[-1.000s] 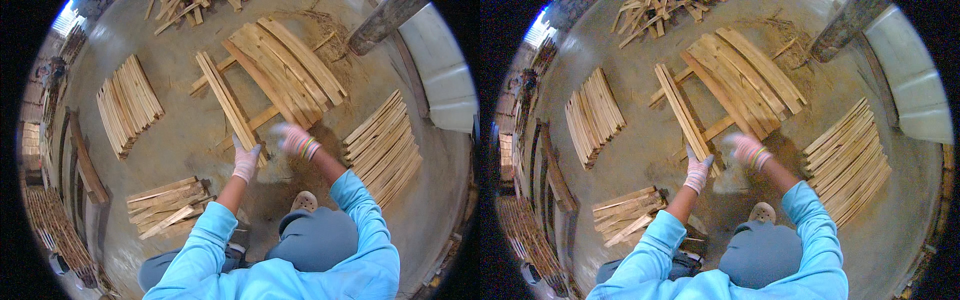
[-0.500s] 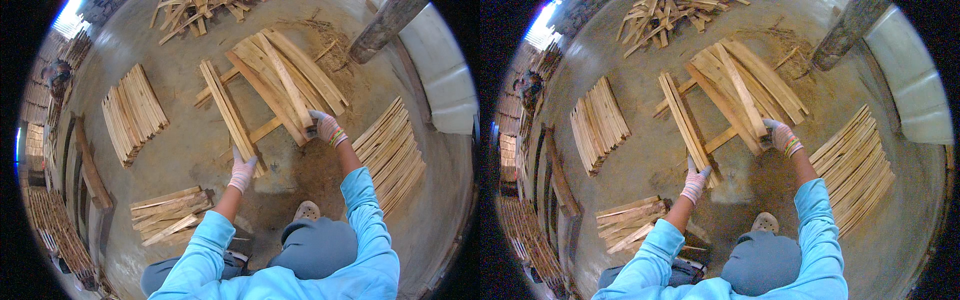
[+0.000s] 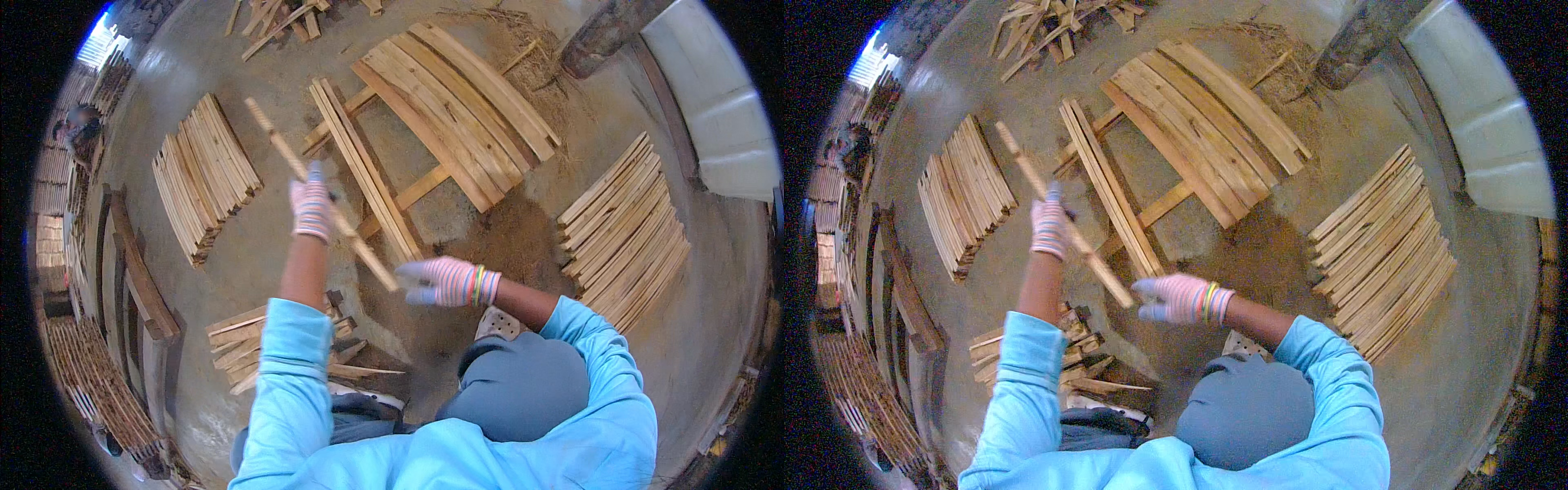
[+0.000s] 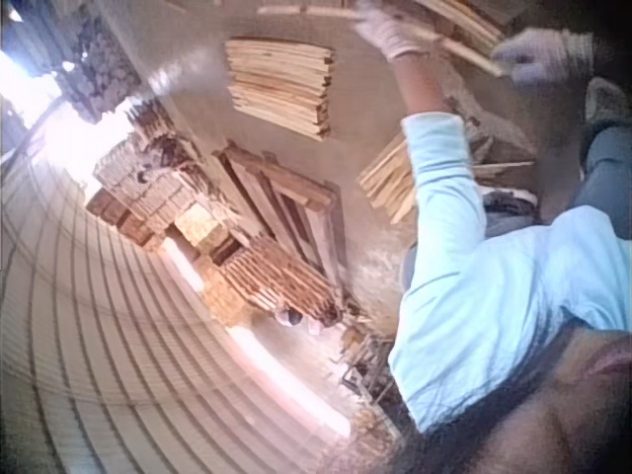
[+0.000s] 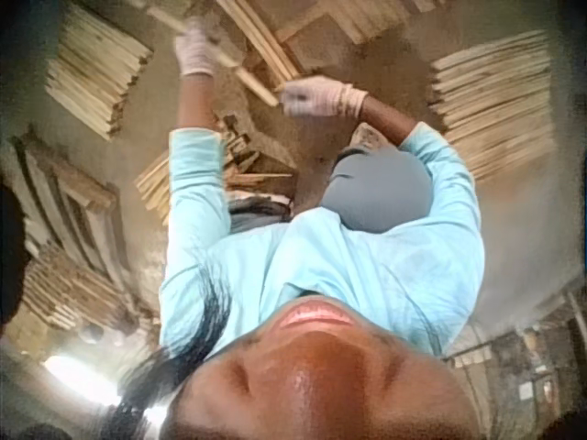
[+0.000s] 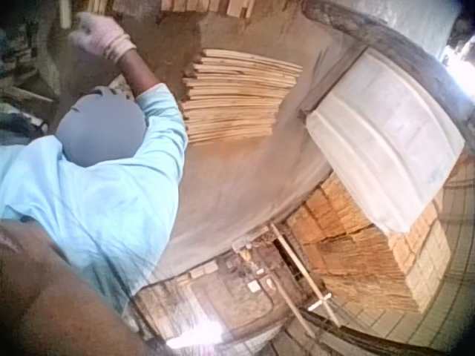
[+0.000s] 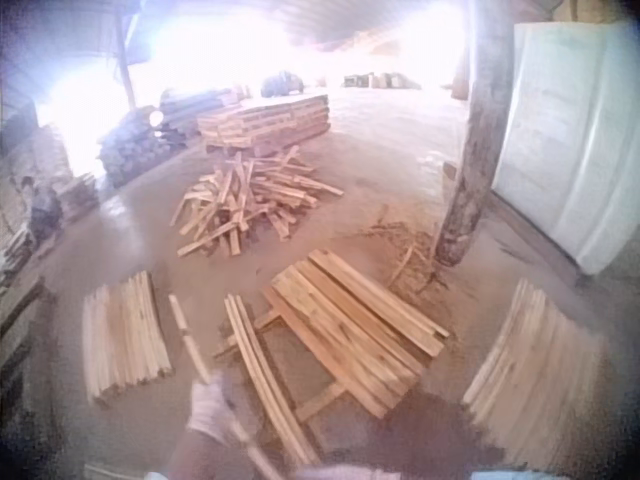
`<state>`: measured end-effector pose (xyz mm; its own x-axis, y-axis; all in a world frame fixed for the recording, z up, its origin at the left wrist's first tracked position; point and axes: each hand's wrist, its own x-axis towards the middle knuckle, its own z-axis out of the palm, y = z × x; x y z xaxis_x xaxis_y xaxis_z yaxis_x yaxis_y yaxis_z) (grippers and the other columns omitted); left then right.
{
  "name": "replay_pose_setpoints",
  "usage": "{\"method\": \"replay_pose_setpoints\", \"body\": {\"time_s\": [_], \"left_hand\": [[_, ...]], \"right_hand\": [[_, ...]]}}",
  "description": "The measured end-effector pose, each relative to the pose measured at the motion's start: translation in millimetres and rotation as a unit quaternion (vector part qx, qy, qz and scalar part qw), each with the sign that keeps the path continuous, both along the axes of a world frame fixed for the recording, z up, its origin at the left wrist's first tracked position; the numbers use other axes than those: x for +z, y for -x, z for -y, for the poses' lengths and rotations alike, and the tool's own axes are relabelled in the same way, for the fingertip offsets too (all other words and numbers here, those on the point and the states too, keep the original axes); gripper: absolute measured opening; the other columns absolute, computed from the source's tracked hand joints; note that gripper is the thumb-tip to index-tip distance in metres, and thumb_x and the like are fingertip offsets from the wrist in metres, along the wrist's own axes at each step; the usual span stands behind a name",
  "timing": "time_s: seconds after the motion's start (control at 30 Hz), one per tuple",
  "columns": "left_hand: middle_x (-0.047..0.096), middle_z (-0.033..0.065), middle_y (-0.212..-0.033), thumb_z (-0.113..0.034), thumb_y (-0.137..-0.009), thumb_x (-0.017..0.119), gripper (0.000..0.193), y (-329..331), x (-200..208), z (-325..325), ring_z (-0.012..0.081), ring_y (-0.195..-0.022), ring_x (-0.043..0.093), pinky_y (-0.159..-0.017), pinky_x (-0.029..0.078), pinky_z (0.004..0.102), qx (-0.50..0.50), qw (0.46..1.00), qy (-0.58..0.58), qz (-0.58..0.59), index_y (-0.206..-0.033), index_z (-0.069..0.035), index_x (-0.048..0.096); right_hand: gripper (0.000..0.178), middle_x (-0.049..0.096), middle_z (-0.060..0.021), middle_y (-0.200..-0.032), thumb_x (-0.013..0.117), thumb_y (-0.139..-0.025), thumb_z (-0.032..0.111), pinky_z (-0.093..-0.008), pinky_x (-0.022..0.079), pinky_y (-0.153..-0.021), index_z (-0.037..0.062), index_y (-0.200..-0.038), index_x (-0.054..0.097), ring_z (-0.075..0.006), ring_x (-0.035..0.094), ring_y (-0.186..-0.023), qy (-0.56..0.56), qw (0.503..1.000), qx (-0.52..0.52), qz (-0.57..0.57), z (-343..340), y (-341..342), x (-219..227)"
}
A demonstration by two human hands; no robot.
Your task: The person repeatedly picks up thin wooden planks from a pile on the floor and places them into a neat stack. The person handles the planks one at a time, aligning them before adding them to the growing stack.
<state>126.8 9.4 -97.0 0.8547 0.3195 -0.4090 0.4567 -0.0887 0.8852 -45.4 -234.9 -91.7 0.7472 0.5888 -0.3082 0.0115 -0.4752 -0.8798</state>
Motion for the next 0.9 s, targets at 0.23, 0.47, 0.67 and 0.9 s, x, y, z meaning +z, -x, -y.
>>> {"method": "replay_pose_setpoints", "body": {"time_s": [0.23,0.47,0.67,0.9], "left_hand": [[0.066,0.0177,-0.108,-0.037,-0.098,0.059,0.057,45,45,-192,0.0333,-0.087,0.064,-0.074,0.054,0.0403,-0.234,0.913,-0.335,0.003,-0.145,-0.008,0.045],[0.047,0.0177,-0.146,-0.035,-0.09,0.067,0.056,205,46,-336,0.0417,-0.13,0.048,-0.11,0.038,0.0488,-0.419,0.646,-0.61,-0.188,-0.142,-0.024,0.049],[0.048,0.0192,-0.146,-0.024,-0.089,0.066,0.058,244,-1,-371,0.041,-0.133,0.047,-0.108,0.042,0.0502,-0.418,0.666,-0.522,-0.329,-0.143,-0.02,0.048],[0.056,0.0226,-0.138,-0.014,-0.082,0.067,0.056,185,13,-338,0.0406,-0.127,0.053,-0.107,0.045,0.0447,-0.453,0.639,-0.542,-0.305,-0.136,-0.009,0.054]], "right_hand": [[0.075,0.057,-0.0224,-0.138,0.07,-0.082,0.046,-0.0552,0.045,-0.1,0.0129,-0.145,0.045,-0.0378,0.058,-0.124,0.535,0.826,-0.097,0.149,73,-53,-51],[0.067,0.063,-0.018,-0.132,0.077,-0.076,0.019,-0.0377,0.05,-0.097,0.0011,-0.137,0.055,-0.0271,0.064,-0.116,0.131,0.953,-0.267,-0.055,95,-61,-86],[0.067,0.068,-0.0119,-0.117,0.071,-0.077,-0.003,-0.0327,0.054,-0.088,-0.0007,-0.142,0.052,-0.0236,0.065,-0.104,-0.053,0.932,-0.248,-0.257,114,-60,-86],[0.061,0.066,-0.014,-0.128,0.072,-0.083,0.016,-0.0352,0.049,-0.099,-0.0016,-0.138,0.055,-0.0241,0.061,-0.117,-0.019,0.961,-0.228,-0.158,101,-56,-92]]}}
